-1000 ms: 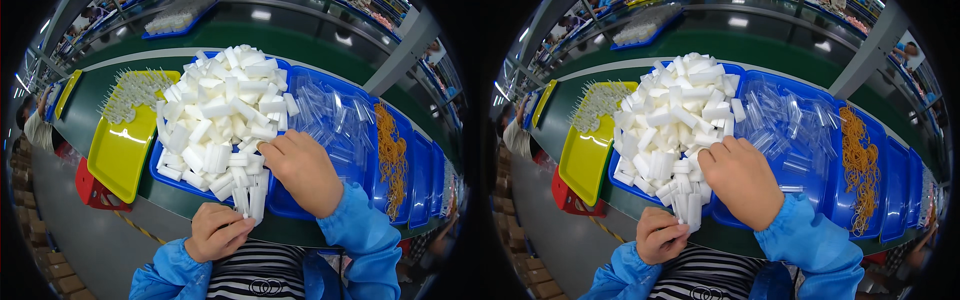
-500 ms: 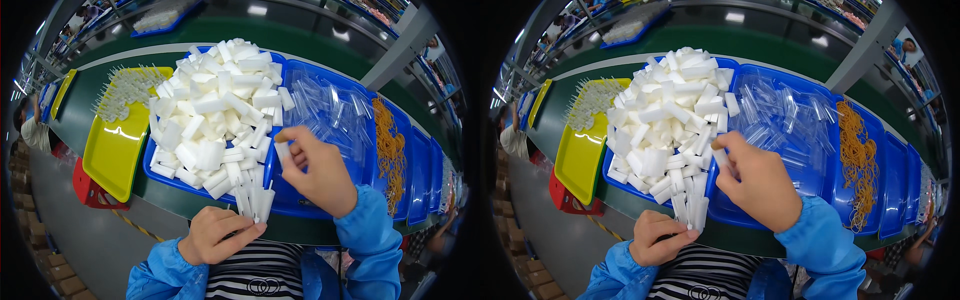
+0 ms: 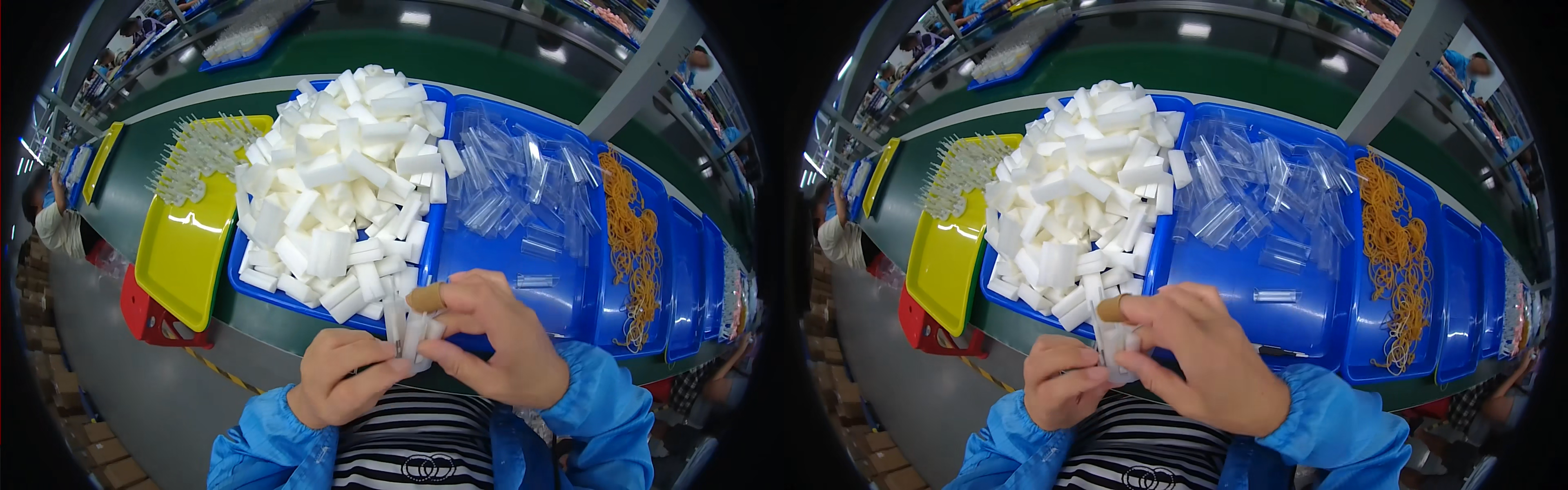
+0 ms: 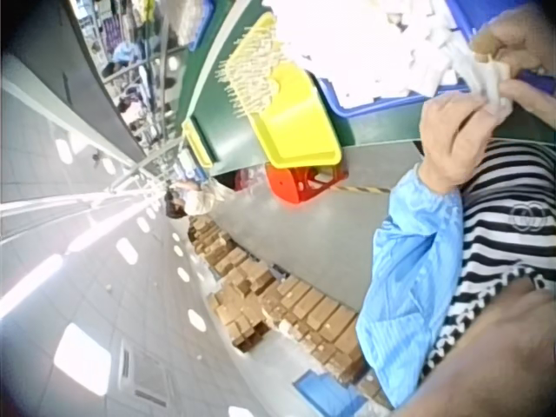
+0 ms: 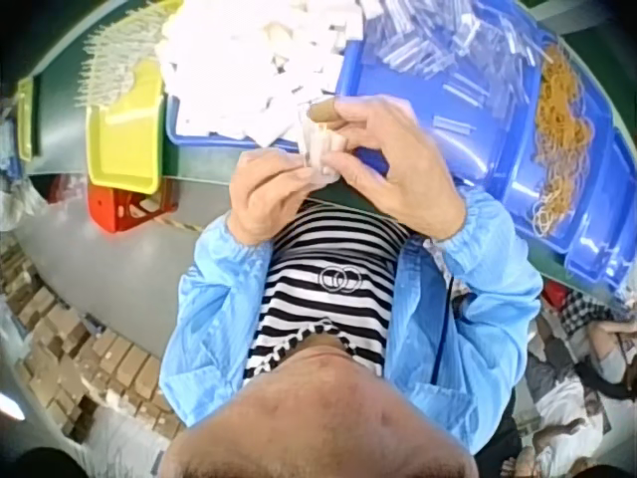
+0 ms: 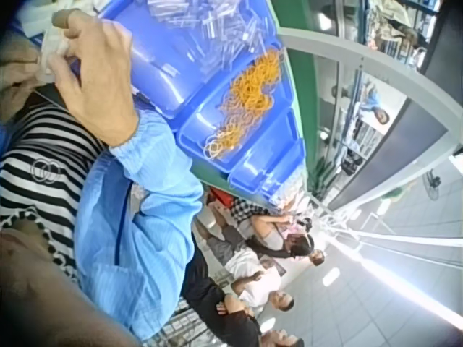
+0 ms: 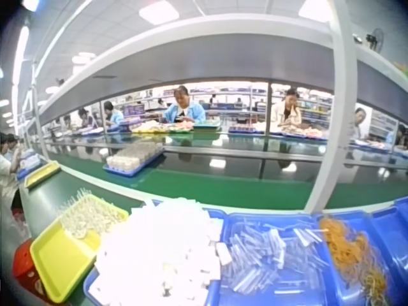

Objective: The person assembles small white cylindrical objects by inserting them into clear plastic tubes and securing them with rubber bands. The person uses a metal tool to adjust the components within the tubes. The assembled units are placed into a yellow tray.

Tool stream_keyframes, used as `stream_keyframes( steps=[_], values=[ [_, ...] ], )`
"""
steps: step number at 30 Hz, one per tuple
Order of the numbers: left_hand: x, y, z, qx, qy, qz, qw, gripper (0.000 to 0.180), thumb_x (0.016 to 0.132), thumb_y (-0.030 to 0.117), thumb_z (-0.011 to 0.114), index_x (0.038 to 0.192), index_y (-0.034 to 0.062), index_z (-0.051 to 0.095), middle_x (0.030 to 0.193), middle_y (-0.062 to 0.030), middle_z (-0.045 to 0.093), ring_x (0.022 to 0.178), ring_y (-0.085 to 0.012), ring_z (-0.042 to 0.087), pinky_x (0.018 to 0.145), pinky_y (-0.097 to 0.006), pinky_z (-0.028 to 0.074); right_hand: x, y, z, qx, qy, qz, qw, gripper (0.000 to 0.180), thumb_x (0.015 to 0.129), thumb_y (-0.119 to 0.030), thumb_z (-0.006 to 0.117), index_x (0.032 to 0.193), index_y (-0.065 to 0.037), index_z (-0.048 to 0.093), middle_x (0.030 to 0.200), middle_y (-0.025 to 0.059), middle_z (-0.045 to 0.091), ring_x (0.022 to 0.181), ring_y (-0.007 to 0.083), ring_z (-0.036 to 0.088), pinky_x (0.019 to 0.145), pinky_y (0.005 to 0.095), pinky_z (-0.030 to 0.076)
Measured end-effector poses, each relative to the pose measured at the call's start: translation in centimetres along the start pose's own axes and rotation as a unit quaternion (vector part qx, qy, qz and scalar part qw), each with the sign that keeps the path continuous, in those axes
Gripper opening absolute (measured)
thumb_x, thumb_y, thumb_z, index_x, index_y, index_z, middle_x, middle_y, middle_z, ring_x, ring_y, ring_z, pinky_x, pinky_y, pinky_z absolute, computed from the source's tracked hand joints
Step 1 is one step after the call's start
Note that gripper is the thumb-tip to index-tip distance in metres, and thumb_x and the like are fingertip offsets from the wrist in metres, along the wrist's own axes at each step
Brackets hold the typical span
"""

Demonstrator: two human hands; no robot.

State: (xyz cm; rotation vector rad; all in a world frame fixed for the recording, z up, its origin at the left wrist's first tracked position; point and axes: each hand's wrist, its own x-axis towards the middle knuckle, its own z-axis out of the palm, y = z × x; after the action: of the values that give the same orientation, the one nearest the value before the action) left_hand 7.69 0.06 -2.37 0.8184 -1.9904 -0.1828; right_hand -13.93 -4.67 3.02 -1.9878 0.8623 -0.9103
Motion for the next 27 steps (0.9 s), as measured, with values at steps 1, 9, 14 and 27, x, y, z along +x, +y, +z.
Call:
stream_keyframes(
  steps=[1,9,14,27],
  values=[
    [-0.3,-0.1,0.4,-0.006,0.034,-0.009,0.999,0.044,0.064,0.009,0.084,0.106,0.0086,0.071,0.101,-0.0072,0.066,0.082,-0.0206,0.063,0.064,-0.030,0.049,-0.3,-0.2,0.2,0.003,-0.008,0.003,1.000,0.038,0.084,-0.013,0.075,0.117,-0.001,0.059,0.101,0.0083,0.067,0.106,0.0287,0.059,0.097,0.0430,0.039],
    [-1.1,-0.1,-1.8,0.056,0.047,0.001,0.997,0.046,0.065,0.008,0.087,0.108,0.0088,0.067,0.093,-0.0064,0.067,0.072,-0.0200,0.064,0.056,-0.030,0.044,2.8,0.2,0.0,-0.059,-0.023,-0.039,0.997,0.032,0.086,-0.005,0.069,0.118,-0.002,0.062,0.117,0.0110,0.065,0.106,0.0293,0.058,0.096,0.0384,0.043],
    [-2.7,-1.0,-2.5,0.140,0.100,-0.054,0.984,0.047,0.067,-0.001,0.083,0.109,0.0100,0.065,0.089,-0.0053,0.062,0.067,-0.0204,0.060,0.056,-0.031,0.044,7.7,1.8,2.3,-0.222,-0.012,-0.219,0.950,0.037,0.077,-0.005,0.067,0.114,-0.008,0.064,0.102,0.0025,0.065,0.092,0.0222,0.058,0.081,0.0355,0.042],
    [-3.8,-2.4,-2.2,0.174,0.136,-0.057,0.974,0.045,0.068,-0.003,0.082,0.108,0.0106,0.067,0.091,-0.0073,0.060,0.064,-0.0203,0.062,0.053,-0.029,0.051,9.3,3.2,3.7,-0.406,-0.081,-0.237,0.879,0.024,0.077,-0.011,0.064,0.101,-0.009,0.063,0.086,0.0009,0.061,0.086,0.0186,0.058,0.078,0.0319,0.044]
  ],
)
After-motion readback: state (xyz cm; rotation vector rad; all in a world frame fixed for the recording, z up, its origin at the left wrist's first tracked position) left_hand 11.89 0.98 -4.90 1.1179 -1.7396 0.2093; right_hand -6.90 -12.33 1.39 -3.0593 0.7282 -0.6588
